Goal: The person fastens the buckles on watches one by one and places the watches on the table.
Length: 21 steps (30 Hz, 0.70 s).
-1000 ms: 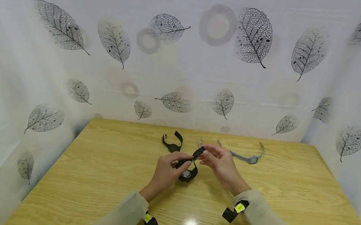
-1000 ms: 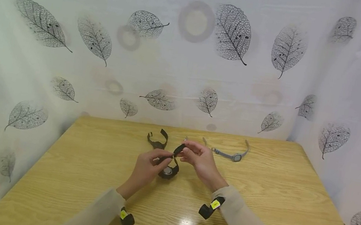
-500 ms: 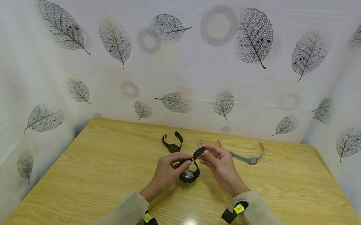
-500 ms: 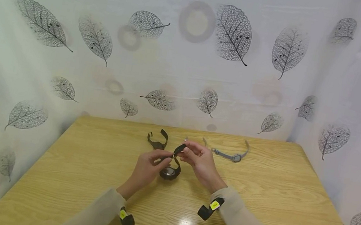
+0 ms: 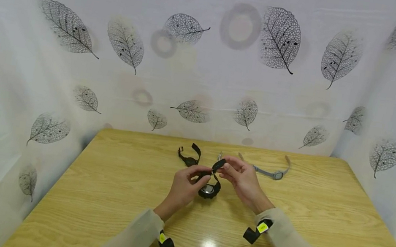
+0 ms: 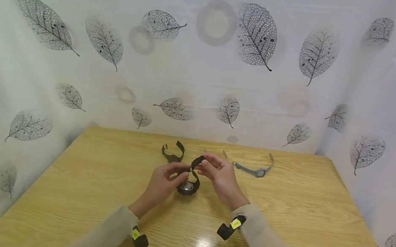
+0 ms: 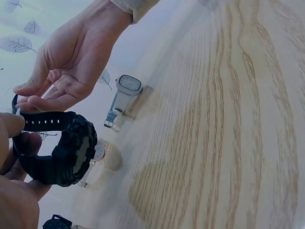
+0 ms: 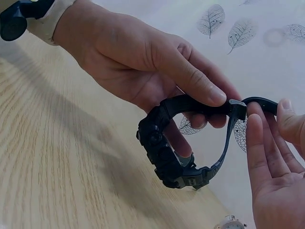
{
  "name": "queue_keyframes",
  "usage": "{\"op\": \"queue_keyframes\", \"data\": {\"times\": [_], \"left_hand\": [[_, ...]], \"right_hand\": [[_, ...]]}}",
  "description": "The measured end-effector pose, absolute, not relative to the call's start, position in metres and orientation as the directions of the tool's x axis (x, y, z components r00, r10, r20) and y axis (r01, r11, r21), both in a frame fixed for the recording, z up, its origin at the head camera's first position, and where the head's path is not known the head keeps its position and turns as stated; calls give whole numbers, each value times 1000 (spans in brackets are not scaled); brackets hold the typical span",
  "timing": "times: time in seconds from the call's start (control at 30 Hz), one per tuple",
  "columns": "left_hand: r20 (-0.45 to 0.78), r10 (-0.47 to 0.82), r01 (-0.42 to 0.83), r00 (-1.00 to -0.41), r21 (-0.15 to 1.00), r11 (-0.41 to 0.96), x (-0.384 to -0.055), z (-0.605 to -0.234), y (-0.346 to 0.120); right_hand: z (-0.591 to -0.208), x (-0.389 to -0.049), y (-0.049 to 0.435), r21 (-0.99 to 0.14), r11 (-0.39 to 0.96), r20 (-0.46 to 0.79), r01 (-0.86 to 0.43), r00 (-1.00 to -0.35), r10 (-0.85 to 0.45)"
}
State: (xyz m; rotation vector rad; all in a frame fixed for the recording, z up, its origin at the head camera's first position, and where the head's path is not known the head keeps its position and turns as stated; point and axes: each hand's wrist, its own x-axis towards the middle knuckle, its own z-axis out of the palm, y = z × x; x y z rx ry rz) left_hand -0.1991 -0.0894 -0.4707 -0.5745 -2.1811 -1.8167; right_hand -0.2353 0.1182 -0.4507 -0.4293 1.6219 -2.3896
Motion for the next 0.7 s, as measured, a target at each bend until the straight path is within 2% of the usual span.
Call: {"op": "queue_keyframes", "data": {"times": [0.7], "left_hand": [[387, 170, 401, -906, 914, 59, -198, -470, -91]], "right_hand": [[-451, -232, 115, -906, -420, 107, 42, -940, -325]]}}
